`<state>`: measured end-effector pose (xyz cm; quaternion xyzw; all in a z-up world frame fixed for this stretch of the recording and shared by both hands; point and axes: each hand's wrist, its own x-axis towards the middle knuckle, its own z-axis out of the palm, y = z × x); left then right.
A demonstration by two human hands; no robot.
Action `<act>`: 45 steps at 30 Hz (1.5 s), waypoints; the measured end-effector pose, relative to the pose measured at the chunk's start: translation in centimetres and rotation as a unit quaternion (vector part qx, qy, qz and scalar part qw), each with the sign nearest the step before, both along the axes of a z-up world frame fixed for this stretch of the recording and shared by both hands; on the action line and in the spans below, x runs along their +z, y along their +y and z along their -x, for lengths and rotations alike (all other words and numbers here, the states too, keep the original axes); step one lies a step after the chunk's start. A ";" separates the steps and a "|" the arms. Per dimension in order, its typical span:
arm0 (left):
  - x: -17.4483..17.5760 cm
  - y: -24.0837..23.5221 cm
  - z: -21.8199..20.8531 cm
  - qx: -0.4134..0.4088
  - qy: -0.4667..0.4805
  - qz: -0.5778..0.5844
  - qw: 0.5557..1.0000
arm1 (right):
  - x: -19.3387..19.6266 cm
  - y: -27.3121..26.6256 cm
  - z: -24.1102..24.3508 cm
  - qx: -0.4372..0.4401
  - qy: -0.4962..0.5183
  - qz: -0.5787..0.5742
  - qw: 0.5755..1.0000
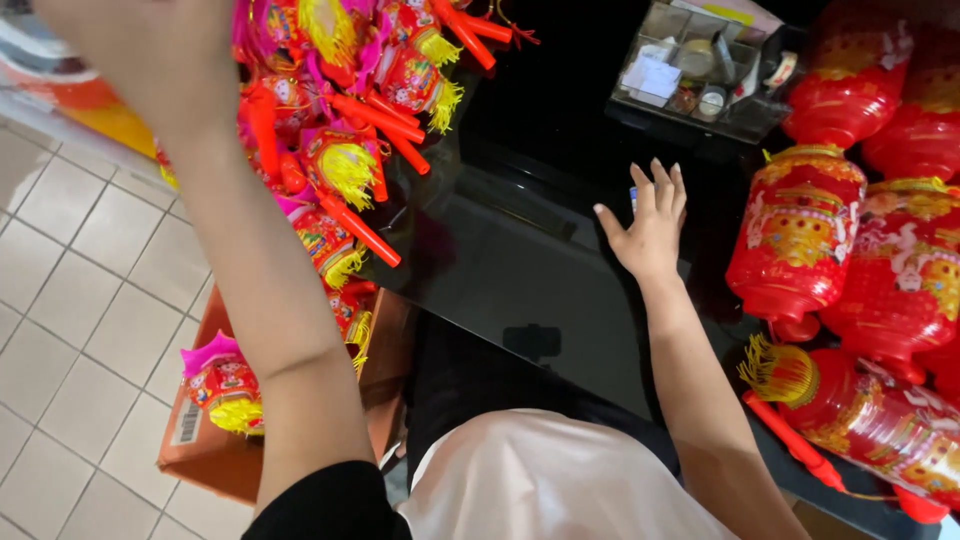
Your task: Assembling decorative lanterns by attaching plastic handles and wires using a small hand tool.
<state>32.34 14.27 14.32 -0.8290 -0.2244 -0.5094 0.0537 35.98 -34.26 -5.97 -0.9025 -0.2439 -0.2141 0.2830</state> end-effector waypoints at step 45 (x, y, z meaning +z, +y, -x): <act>-29.0 -30.1 -6.5 -0.578 0.096 0.666 0.463 | 21.0 -1.9 3.0 0.100 0.205 -0.256 0.939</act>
